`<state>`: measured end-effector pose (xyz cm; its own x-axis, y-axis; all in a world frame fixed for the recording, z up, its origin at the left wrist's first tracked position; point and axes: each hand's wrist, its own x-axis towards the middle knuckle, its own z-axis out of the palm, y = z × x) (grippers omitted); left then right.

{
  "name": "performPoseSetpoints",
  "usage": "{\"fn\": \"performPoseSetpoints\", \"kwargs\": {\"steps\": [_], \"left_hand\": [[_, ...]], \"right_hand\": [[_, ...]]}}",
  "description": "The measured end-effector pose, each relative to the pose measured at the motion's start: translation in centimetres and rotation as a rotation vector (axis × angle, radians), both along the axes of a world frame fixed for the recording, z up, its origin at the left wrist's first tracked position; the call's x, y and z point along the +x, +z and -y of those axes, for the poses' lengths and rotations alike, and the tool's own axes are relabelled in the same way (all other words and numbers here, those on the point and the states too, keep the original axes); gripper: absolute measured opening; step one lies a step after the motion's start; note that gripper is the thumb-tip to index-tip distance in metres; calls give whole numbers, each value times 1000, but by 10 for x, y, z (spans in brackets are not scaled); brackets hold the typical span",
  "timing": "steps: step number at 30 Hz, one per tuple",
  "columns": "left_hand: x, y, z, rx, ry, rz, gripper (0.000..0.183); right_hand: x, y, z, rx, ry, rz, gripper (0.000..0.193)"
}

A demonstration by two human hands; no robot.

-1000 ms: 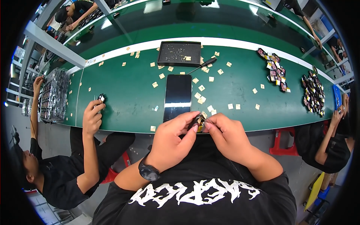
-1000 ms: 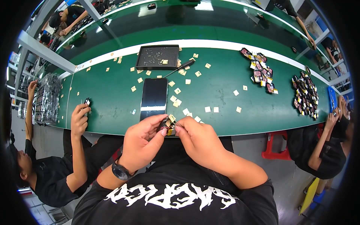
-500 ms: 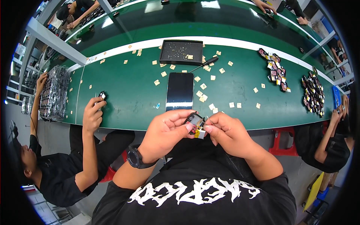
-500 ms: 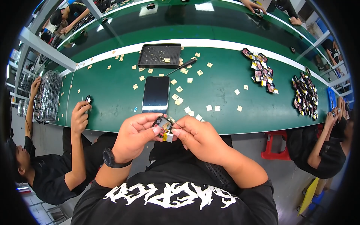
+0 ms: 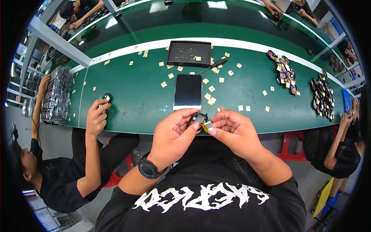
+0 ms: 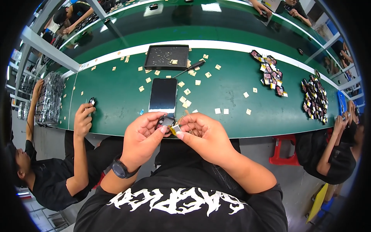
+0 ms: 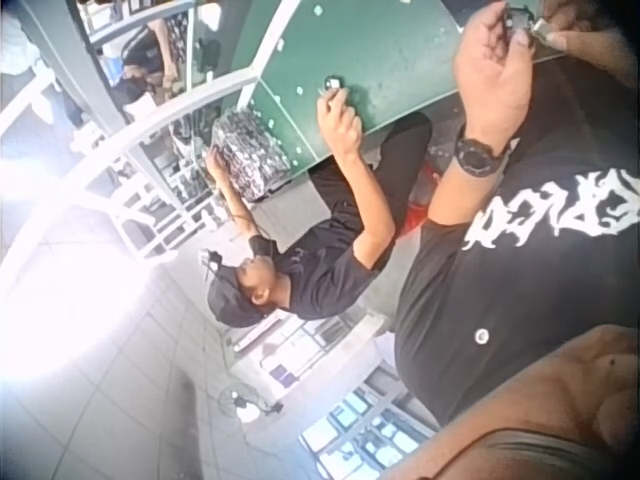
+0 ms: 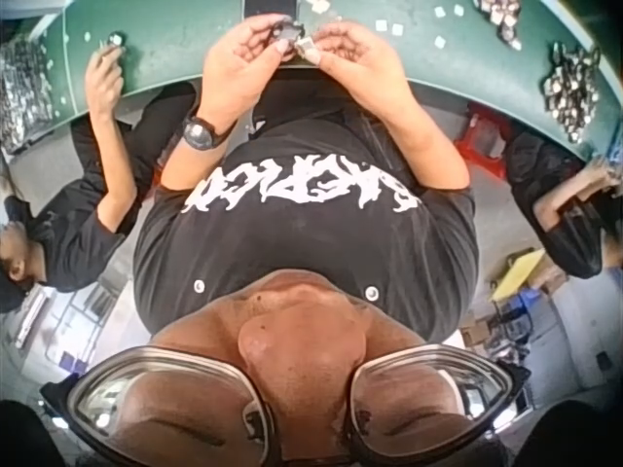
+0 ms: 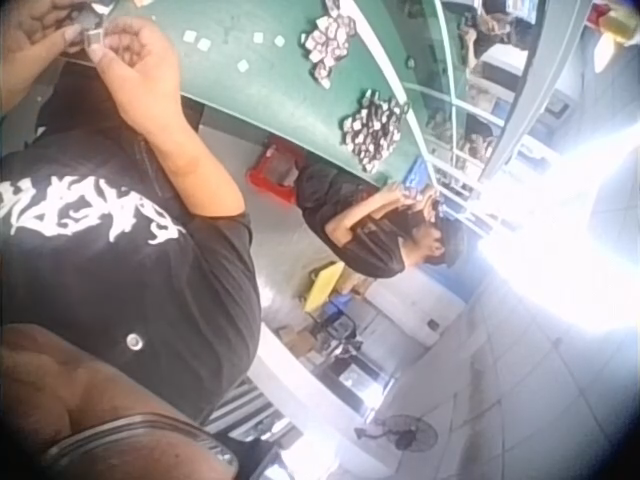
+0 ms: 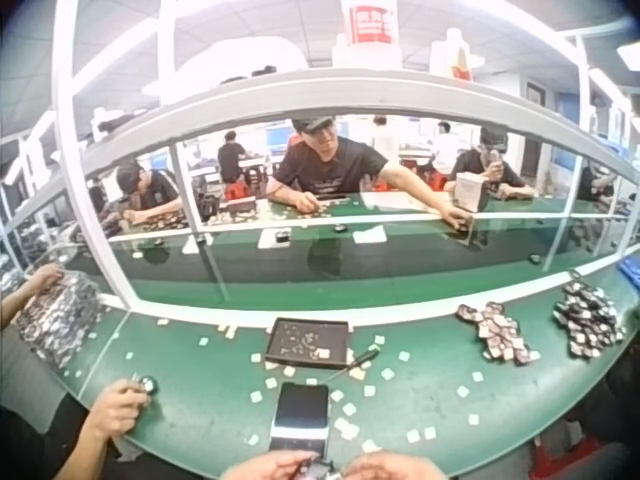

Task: Manually assemble small electronic components and apply labels at a factory workbench.

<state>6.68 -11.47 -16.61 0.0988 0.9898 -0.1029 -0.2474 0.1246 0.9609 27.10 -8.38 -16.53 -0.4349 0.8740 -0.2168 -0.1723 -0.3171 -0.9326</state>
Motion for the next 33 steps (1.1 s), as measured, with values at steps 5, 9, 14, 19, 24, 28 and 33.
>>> {"fn": "performPoseSetpoints", "kwargs": {"steps": [5, 9, 14, 19, 24, 28, 33], "left_hand": [[2, -4, 0, 31, -4, -64, 37], [2, -1, 0, 5, -17, 0, 37], [4, 0, -1, -25, -30, 55, 37], [4, -1, 0, -26, -62, -10, 35], [7, 1, 0, -73, -61, -39, 24], [8, 1, 1, -75, -64, -19, 23], [8, 0, 0, -88, -82, -32, 28]], "right_hand": [[-1, 8, -4, -267, 87, 7, 20], [-2, 12, -1, -183, 45, 35, 18], [-4, 10, 5, 22, -68, 167, 18], [-6, 13, 6, 121, -104, 220, 13], [-6, 14, 7, 411, -86, 445, 9], [-4, 3, 7, 628, -103, 437, 11], [-7, 2, 5, 680, -102, 447, 10]]}}
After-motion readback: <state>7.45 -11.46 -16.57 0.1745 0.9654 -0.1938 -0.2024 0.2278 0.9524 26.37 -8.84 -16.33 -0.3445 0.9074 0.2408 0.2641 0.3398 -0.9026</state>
